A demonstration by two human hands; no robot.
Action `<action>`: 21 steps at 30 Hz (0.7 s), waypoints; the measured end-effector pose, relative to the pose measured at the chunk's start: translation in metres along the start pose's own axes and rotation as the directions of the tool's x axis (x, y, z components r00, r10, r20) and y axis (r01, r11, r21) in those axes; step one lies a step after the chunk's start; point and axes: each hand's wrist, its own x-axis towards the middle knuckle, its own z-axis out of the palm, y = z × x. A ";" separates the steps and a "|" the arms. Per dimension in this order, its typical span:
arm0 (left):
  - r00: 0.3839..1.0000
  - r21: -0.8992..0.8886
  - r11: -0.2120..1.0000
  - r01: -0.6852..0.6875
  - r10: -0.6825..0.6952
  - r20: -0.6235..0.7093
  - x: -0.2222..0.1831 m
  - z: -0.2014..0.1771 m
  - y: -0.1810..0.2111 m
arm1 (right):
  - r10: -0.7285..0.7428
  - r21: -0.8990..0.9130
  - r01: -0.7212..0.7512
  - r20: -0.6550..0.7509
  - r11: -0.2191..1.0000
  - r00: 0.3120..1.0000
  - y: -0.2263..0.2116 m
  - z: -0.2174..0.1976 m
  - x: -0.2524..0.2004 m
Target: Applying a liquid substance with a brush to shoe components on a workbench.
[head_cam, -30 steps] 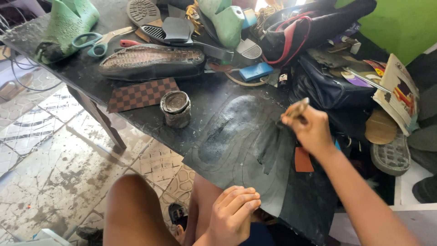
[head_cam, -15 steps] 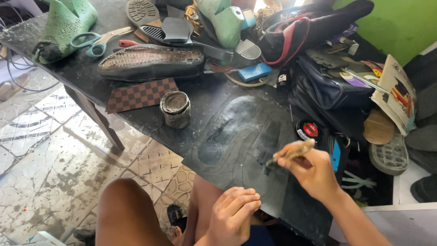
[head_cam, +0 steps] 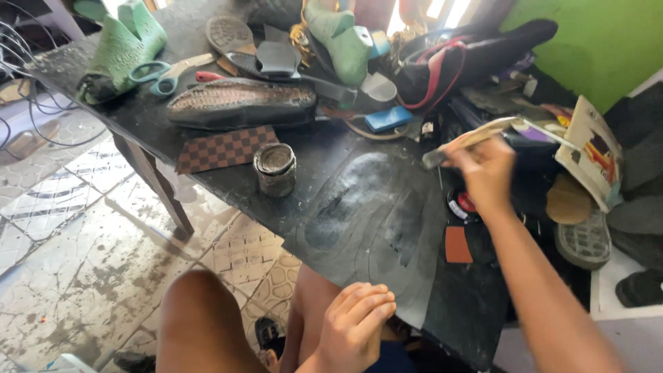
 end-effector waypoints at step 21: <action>0.954 0.476 0.855 0.207 -0.069 -0.291 0.121 -0.100 -0.083 | -0.219 0.635 0.283 -0.180 0.718 0.959 -0.145 0.113 0.040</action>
